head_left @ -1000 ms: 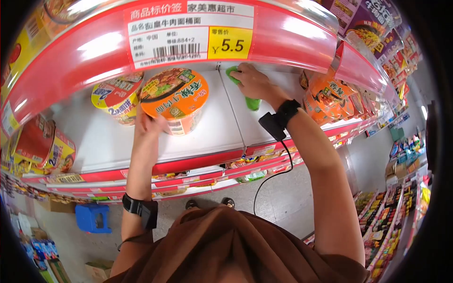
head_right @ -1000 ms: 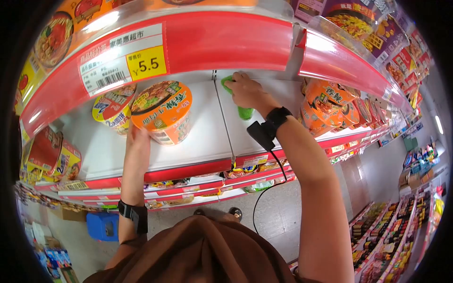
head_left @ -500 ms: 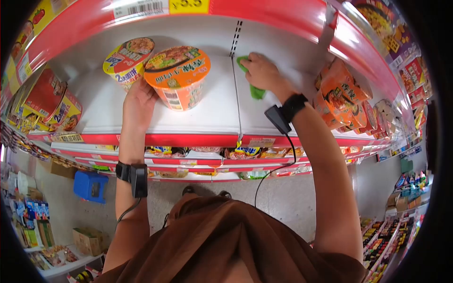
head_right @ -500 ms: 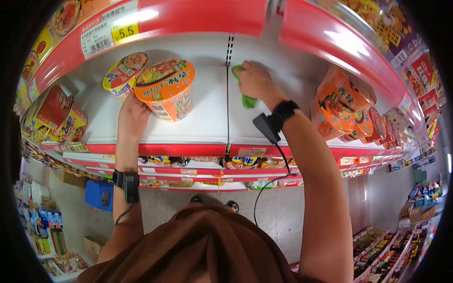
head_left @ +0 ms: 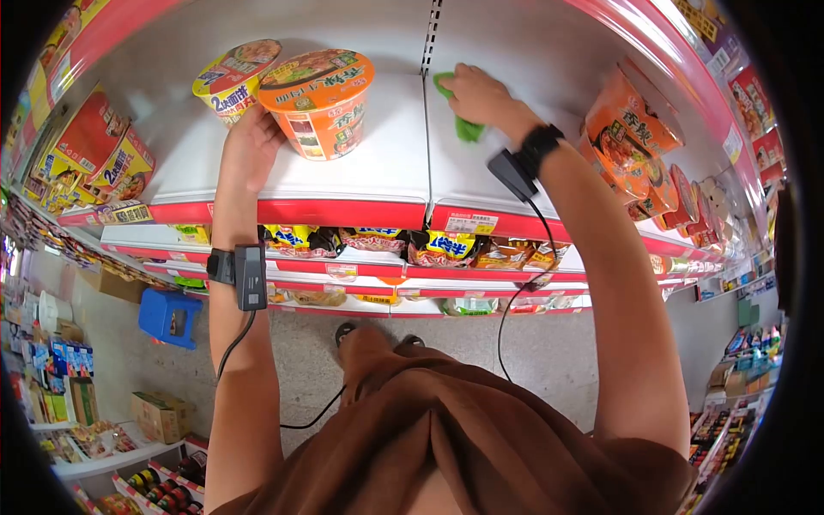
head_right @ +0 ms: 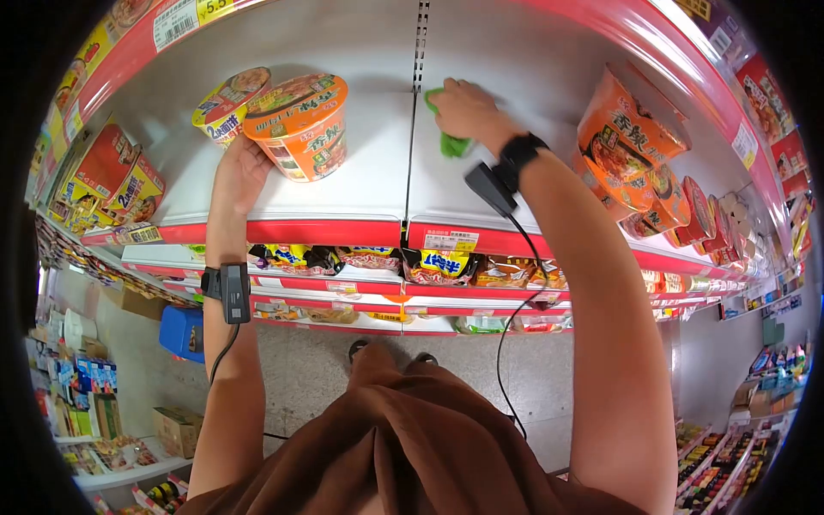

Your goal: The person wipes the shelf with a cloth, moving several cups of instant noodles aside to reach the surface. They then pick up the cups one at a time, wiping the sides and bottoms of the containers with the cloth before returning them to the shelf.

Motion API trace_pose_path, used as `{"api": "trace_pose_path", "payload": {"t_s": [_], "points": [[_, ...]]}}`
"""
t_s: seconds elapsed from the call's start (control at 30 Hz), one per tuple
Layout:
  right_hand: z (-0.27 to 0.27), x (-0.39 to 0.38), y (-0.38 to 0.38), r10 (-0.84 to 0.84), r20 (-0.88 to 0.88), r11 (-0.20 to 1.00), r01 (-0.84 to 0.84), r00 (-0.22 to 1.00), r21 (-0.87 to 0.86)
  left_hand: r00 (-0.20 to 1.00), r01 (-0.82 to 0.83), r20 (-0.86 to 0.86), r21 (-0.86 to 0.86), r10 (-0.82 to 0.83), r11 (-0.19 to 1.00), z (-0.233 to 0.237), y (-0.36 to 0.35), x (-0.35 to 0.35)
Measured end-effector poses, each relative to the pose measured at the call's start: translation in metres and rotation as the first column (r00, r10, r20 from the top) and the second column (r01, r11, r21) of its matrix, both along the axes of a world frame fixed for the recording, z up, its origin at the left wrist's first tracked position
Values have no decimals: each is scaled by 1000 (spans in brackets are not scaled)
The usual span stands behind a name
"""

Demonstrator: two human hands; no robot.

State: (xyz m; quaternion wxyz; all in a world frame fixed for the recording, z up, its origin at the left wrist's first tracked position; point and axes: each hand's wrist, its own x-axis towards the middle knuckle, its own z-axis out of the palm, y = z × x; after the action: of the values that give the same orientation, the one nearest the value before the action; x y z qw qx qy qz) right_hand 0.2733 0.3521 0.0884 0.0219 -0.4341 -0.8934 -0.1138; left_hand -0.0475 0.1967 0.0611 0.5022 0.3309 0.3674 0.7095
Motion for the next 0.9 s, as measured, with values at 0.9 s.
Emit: {"api": "trace_pose_path", "payload": {"t_s": [0.9], "points": [[9, 5, -49, -33, 75, 999, 36, 997, -39, 999, 50, 10, 19, -50, 999, -17, 19, -14]]}}
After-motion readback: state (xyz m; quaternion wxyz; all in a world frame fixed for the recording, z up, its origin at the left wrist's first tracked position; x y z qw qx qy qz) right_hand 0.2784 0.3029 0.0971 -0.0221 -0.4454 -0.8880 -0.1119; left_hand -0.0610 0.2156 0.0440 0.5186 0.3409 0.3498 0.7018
